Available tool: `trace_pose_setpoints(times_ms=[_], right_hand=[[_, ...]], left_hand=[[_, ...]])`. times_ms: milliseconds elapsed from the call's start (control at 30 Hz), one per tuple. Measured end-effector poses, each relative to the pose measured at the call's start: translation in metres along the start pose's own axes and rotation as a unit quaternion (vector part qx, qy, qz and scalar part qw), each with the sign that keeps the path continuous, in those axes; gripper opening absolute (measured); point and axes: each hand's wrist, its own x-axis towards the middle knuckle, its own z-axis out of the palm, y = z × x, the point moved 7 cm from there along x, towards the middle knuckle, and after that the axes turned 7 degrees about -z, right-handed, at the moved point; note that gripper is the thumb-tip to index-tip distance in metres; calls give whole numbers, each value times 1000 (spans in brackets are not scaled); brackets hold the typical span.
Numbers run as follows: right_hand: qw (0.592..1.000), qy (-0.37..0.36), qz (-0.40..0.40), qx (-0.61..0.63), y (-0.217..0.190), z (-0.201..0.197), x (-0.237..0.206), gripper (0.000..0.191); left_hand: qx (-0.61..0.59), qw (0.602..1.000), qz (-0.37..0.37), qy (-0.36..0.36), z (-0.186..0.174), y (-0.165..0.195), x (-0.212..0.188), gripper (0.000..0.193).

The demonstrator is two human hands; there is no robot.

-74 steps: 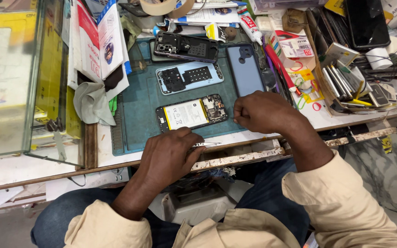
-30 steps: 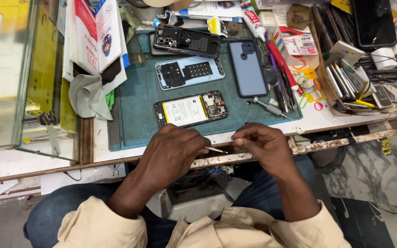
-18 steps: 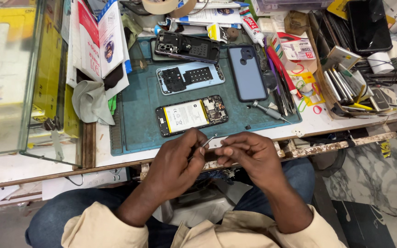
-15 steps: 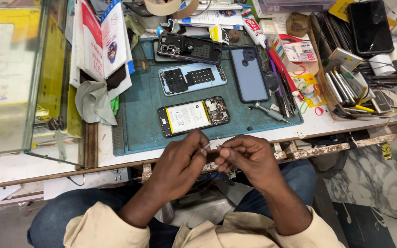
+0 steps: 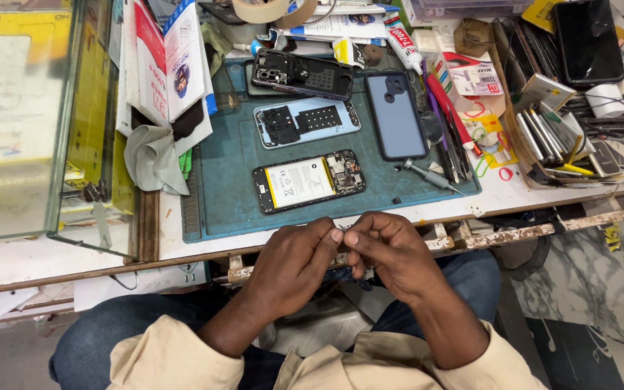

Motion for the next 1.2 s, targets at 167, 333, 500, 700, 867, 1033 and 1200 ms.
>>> trace_pose_setpoints(times_ms=[167,333,500,700,867,1033,1200], right_hand=[[1000,6,-22,-6,2,1,-4,12],[999,19,-35,-4,3,2,-8,11],[999,24,-41,-6,2,5,-12,10],[998,7,-60,9,0,5,-13,12],[997,3,-71,28,1,-2,-11,14],[996,27,-70,38,4,-8,-11,13],[995,63,-79,4,4,-12,-9,12]], left_hand=[[50,998,-19,27,-2,-3,0,40],[76,996,-55,3,-2,-7,3,47],[86,995,-44,9,-3,-4,3,47],[62,997,-48,6,1,-6,0,49],[-23,1000,6,-7,4,-3,1,46],[-71,997,2,-19,5,-3,0,41],[-83,996,-6,-18,3,-3,-2,31]])
